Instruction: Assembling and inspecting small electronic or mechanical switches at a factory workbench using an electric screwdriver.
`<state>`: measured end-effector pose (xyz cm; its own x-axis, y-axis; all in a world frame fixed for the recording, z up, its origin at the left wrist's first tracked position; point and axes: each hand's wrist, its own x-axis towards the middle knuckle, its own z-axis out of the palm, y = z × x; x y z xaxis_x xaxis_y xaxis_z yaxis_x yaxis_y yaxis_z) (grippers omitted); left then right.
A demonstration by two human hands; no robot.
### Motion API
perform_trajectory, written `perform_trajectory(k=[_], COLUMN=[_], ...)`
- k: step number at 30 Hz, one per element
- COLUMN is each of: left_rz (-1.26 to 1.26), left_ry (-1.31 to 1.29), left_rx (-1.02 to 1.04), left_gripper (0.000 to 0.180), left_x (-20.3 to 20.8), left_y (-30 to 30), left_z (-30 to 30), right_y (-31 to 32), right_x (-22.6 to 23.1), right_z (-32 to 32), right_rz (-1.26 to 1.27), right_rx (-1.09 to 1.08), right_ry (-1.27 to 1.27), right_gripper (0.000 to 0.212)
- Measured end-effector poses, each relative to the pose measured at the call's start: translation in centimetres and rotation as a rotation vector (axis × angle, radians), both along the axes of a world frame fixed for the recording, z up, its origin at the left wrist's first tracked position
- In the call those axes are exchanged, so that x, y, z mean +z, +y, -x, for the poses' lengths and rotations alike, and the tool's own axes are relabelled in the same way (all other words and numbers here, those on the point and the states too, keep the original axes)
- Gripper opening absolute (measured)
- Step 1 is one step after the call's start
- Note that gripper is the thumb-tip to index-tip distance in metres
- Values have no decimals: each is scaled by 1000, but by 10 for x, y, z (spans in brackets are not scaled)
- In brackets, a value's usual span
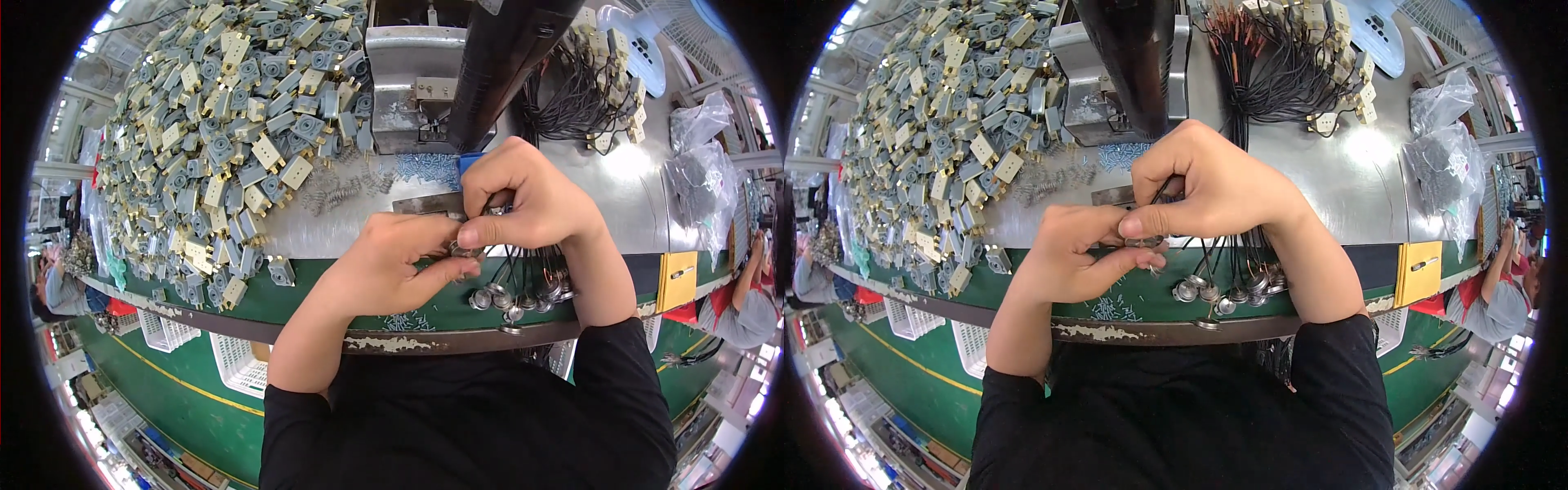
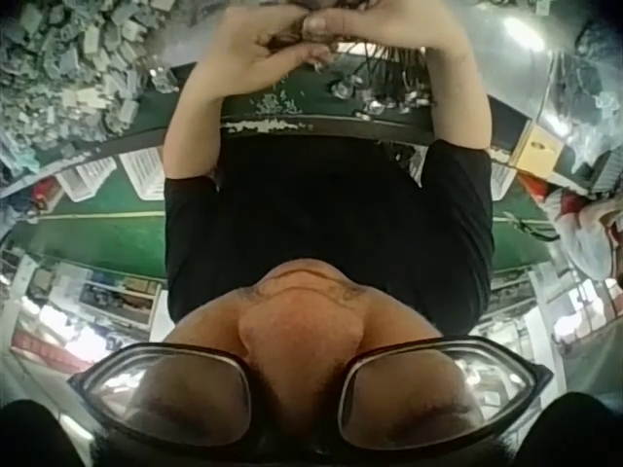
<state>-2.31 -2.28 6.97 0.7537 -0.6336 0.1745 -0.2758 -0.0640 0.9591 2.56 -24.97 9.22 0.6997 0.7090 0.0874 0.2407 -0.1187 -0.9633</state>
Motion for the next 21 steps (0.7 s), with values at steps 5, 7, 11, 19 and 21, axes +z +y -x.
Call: perform_trajectory(k=[5, 7, 11, 19, 21], left_rz=[60, 201, 595, 825, 641], left_ry=[-4, 184, 668, 892, 747], left_rx=[41, 40, -79, 133, 260], left_gripper=[18, 21, 28, 29, 28], left_x=[-12, -16, -23, -41, -29], left_y=[-1, -2, 6, 6, 0], left_z=[6, 10, 5, -4, -8], right_y=[2, 4, 8, 10, 13], right_x=[-2, 3, -3, -1, -1], right_z=[-3, -1, 4, 6, 11], right_rz=[-9, 12, -27, -52, 23], right_rx=[-2, -4, -169, -101, -136], right_ry=[68, 62, -75, -375, -225], right_gripper=[30, 28, 17, 41, 47])
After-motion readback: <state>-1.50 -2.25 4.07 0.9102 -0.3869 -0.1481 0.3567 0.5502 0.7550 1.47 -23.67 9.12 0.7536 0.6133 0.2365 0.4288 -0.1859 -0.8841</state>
